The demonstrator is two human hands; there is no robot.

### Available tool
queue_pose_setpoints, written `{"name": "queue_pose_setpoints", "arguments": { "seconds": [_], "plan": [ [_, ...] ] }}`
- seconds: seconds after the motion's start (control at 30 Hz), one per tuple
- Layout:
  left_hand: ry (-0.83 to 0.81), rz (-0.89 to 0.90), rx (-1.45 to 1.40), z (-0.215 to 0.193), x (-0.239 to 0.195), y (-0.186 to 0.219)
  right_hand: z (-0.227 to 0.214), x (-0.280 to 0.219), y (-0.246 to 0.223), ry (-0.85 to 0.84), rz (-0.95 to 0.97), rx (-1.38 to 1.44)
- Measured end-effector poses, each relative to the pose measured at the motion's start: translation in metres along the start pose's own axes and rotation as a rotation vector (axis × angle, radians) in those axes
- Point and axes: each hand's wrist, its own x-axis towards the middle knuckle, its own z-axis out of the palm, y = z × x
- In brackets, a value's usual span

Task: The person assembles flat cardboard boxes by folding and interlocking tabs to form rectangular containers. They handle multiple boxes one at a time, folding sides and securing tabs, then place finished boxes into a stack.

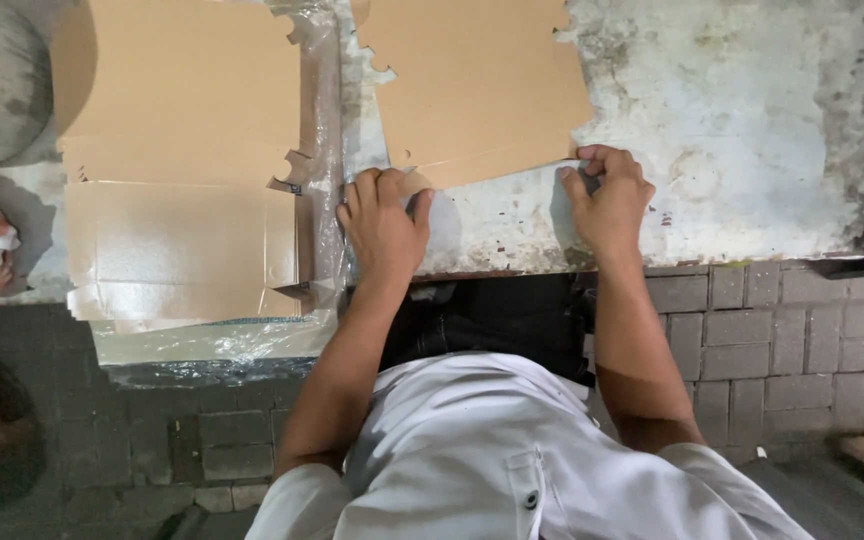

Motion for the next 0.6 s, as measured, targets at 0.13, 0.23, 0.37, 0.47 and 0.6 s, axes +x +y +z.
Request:
{"name": "queue_pose_setpoints", "arguments": {
  "seconds": [0.13, 0.23, 0.37, 0.47, 0.6],
  "plan": [
    [-0.069, -0.024, -0.102, 0.002, 0.0, -0.009, -0.007, -0.004, -0.014, 0.007, 0.033, 0.074],
    [-0.171, -0.144, -0.296, -0.005, 0.003, -0.01, -0.02, -0.004, -0.025, 0.0, 0.075, 0.306],
    [-0.065, -0.238, -0.512, -0.008, 0.002, -0.014, -0.032, -0.013, -0.033, -0.169, 0.076, 0.184],
    [0.066, -0.222, -0.579, -0.004, 0.004, -0.014, -0.022, -0.012, -0.028, -0.161, 0.035, 0.066],
    [0.195, -0.157, -0.535, 0.006, 0.004, -0.01, -0.006, -0.013, -0.026, -0.057, -0.068, -0.049]
  ]
}}
